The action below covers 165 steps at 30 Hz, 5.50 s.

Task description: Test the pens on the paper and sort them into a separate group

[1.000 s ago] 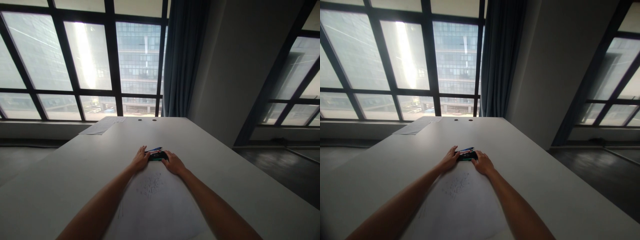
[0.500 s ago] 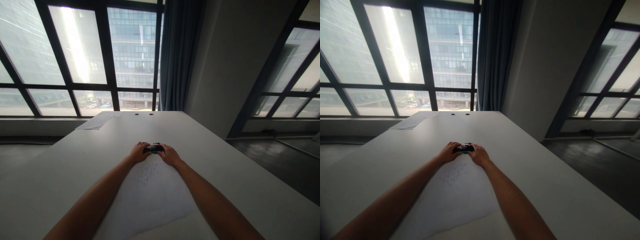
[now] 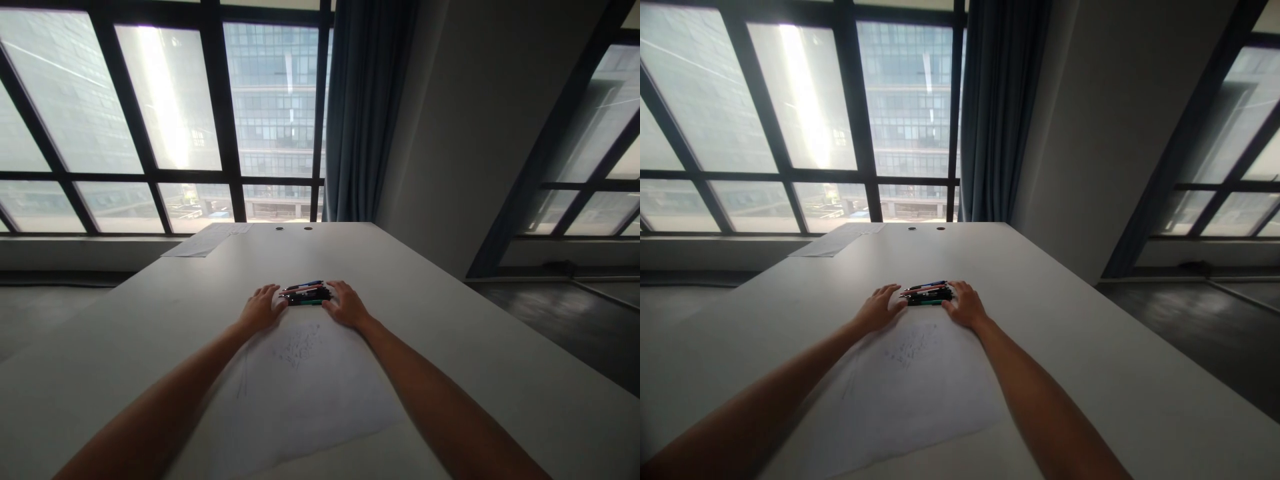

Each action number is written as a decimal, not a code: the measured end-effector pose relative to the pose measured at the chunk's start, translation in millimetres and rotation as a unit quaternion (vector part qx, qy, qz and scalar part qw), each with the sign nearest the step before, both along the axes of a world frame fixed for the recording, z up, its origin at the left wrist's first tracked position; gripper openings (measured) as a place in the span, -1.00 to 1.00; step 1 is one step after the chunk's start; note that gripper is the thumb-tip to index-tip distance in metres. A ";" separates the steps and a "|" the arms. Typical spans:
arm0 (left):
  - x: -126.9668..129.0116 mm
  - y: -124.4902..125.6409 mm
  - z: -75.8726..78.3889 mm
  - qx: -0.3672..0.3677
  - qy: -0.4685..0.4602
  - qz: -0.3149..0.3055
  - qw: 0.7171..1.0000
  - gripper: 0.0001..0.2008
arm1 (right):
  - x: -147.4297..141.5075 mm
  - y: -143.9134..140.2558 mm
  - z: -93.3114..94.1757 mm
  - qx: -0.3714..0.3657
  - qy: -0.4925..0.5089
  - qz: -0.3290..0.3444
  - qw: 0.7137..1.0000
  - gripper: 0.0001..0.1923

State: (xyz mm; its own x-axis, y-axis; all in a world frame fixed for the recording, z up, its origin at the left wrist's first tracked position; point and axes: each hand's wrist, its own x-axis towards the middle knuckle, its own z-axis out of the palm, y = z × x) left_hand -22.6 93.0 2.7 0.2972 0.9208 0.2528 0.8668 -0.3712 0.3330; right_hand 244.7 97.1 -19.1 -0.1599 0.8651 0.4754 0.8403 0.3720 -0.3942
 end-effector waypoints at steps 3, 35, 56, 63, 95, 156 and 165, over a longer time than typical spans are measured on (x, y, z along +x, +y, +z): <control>9.5 -29.5 2.5 -0.051 0.016 0.036 0.998 -0.27 | 0.6 -6.7 1.5 0.031 -0.062 -0.006 0.998 -0.46; 7.1 -28.2 2.8 0.057 0.028 -0.068 0.996 -0.70 | -4.8 -25.6 19.1 0.026 -0.125 -0.013 0.992 -0.82; -5.7 -10.6 0.4 0.072 0.009 -0.121 0.990 -0.66 | 3.3 -23.9 14.3 0.017 0.003 0.007 1.000 -0.88; 3.7 -23.1 -2.1 0.012 -0.018 -0.089 0.996 -0.88 | 6.5 -17.9 8.8 0.054 0.055 -0.018 0.997 -0.84; 28.3 -14.9 -10.1 0.011 -0.464 -0.121 0.878 -0.52 | -32.9 -35.6 16.3 0.056 0.209 0.101 0.971 -0.75; 29.5 -46.7 0.2 0.316 -0.051 -0.109 0.941 -0.72 | -1.4 -40.3 16.1 0.045 0.048 0.106 0.992 -0.47; 25.8 -36.9 -7.3 0.234 -0.084 -0.161 0.955 -0.74 | 0.6 -36.1 13.2 0.025 0.063 0.130 0.989 -0.43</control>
State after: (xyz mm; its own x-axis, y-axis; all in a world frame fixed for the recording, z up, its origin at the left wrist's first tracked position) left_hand 3.2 56.1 -4.6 0.4640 0.5635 0.6835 0.6318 -0.7514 0.1905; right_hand 245.2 61.0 -5.9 -0.3115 0.7775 0.5463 0.6587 0.5911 -0.4656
